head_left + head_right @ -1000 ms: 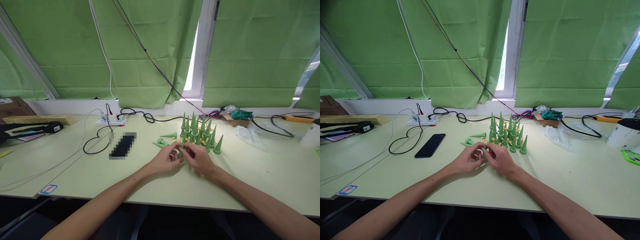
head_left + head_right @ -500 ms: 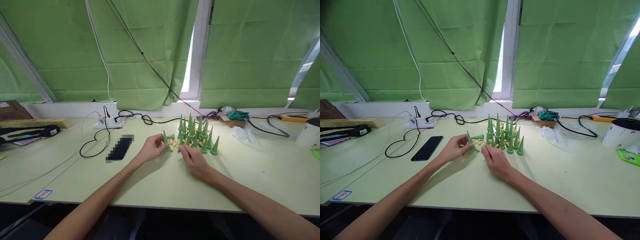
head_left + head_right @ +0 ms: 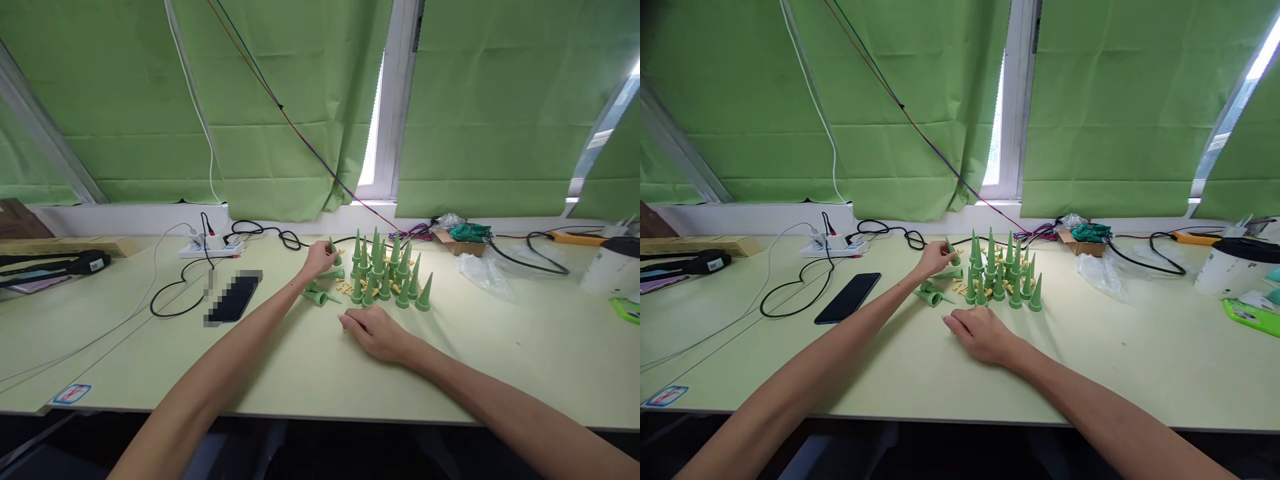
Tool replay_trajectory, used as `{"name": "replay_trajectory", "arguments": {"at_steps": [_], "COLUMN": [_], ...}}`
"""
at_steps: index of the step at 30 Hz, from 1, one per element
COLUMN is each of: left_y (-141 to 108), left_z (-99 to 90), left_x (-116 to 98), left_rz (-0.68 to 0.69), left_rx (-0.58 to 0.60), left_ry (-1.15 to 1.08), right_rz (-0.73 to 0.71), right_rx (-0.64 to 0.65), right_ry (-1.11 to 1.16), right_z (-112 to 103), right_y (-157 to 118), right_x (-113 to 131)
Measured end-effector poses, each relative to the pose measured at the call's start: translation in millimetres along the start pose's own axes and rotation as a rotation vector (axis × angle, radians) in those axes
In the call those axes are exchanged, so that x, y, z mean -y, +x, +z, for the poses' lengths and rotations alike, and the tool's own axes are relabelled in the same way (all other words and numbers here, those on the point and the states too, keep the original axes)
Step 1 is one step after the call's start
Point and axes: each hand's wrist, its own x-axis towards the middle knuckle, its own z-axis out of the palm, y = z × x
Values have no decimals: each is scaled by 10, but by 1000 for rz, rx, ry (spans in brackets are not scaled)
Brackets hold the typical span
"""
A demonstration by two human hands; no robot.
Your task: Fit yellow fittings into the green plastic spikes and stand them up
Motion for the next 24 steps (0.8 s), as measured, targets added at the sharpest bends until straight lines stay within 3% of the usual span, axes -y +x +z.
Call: {"name": "replay_trajectory", "arguments": {"at_steps": [7,24], "left_y": [-19,-212], "left_z": [134,28], "left_x": [98,-9], "left_rz": [84,130], "left_rx": [89,223], "left_ry": [124,256], "right_rz": [4,-9], "right_rx": [9,11], "right_ry": [-7,-35], "right_z": [-5,6], "right_y": [-2,-3], "right_x": [-6,-15]}}
